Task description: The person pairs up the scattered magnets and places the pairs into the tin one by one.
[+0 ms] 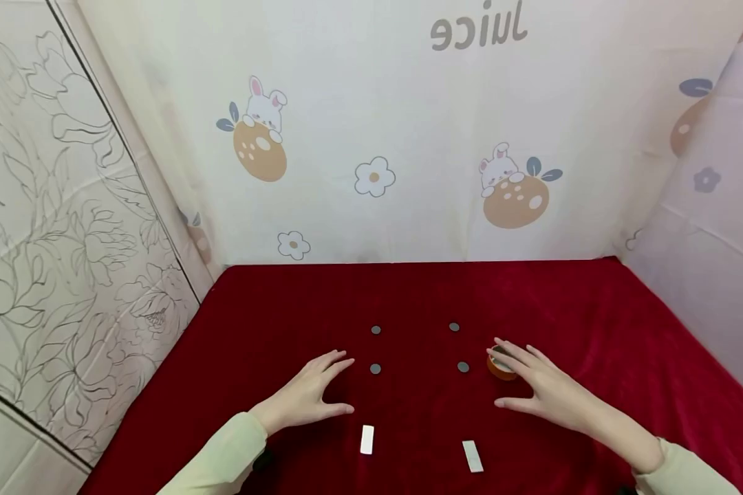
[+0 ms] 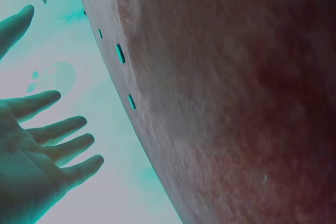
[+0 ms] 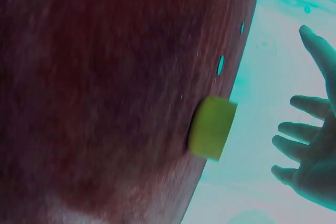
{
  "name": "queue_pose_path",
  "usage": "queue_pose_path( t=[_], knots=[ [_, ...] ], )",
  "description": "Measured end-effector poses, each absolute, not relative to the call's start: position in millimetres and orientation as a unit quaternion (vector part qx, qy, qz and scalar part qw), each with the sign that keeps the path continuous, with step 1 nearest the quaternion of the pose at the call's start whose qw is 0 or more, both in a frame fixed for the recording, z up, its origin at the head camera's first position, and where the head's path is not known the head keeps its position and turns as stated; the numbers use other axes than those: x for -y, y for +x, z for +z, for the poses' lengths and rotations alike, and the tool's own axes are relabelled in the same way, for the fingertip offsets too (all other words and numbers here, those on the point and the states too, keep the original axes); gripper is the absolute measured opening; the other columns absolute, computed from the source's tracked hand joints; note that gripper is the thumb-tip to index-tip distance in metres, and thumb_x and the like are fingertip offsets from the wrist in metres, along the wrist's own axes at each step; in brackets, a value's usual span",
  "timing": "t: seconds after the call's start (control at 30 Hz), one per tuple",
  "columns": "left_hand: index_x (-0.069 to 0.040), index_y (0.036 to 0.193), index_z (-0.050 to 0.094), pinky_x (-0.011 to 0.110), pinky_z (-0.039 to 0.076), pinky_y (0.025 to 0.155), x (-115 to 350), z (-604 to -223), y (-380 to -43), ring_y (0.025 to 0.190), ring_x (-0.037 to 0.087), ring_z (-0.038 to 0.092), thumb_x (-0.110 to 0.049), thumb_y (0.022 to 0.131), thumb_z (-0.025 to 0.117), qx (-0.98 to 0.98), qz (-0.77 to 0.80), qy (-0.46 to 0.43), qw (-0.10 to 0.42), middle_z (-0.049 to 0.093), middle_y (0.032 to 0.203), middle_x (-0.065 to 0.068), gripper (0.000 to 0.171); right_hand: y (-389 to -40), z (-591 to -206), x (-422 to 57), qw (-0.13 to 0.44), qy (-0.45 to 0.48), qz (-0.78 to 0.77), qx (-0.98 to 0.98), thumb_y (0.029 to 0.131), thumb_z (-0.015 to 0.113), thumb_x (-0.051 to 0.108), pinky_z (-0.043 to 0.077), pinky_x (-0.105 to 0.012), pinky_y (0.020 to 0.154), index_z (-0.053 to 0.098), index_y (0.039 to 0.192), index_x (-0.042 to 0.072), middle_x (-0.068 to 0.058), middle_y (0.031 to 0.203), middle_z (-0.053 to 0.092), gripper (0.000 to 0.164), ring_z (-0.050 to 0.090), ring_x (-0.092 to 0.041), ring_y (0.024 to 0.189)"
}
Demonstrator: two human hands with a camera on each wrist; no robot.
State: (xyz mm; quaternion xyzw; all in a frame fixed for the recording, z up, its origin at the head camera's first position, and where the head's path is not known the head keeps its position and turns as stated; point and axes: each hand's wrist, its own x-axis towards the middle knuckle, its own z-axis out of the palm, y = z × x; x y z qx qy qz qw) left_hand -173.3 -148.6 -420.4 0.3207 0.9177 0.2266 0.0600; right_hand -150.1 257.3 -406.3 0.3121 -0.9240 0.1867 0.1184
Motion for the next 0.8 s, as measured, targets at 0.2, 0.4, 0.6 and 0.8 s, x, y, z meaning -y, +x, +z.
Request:
queue_pose_path(
  t=[0.2,0.4,0.6,0.8],
  knots=[
    [-0.014,0.134,0.038,0.046,0.032,0.096,139.6,-421.8,-167.9,0.124,0.026,0.032,-0.048,0.079,0.059,-0.918,0.226,0.317,0.081,0.034,0.137,0.005,0.068,-145.1,-407.8,-246.3,0.104,0.321,0.199,0.920,0.073,0.066,0.045,0.035,-0.025,0.092,0.049,0.126,0.012,-0.010,0.130,0.044,0.065,0.042,-0.032,0.114],
    [-0.012,0.126,0.046,0.037,0.037,0.092,129.8,-424.0,-165.1,0.113,0.017,0.043,-0.044,0.078,0.063,-0.910,0.220,0.341,0.088,0.045,0.124,-0.002,0.060,-143.6,-414.6,-237.6,0.066,0.344,0.218,0.911,0.072,0.066,0.046,0.046,-0.030,0.080,0.051,0.123,0.010,-0.012,0.125,0.048,0.064,0.045,-0.023,0.111],
    [-0.012,0.115,0.053,0.026,0.041,0.086,122.9,-429.5,-164.3,0.102,0.009,0.048,-0.037,0.077,0.066,-0.895,0.225,0.375,0.092,0.050,0.109,-0.006,0.047,-139.7,-422.3,-230.6,-0.012,0.365,0.264,0.893,0.075,0.066,0.043,0.045,-0.027,0.079,0.055,0.117,0.006,-0.008,0.116,0.053,0.057,0.050,-0.021,0.103],
    [-0.013,0.109,0.054,0.018,0.041,0.080,114.5,-435.5,-159.6,0.093,0.003,0.048,-0.033,0.075,0.070,-0.881,0.241,0.385,0.131,0.049,0.100,-0.010,0.042,-137.1,-429.7,-225.0,-0.065,0.396,0.315,0.860,0.075,0.069,0.035,0.046,-0.026,0.073,0.058,0.110,0.004,-0.001,0.103,0.057,0.048,0.053,-0.012,0.090]
  ],
)
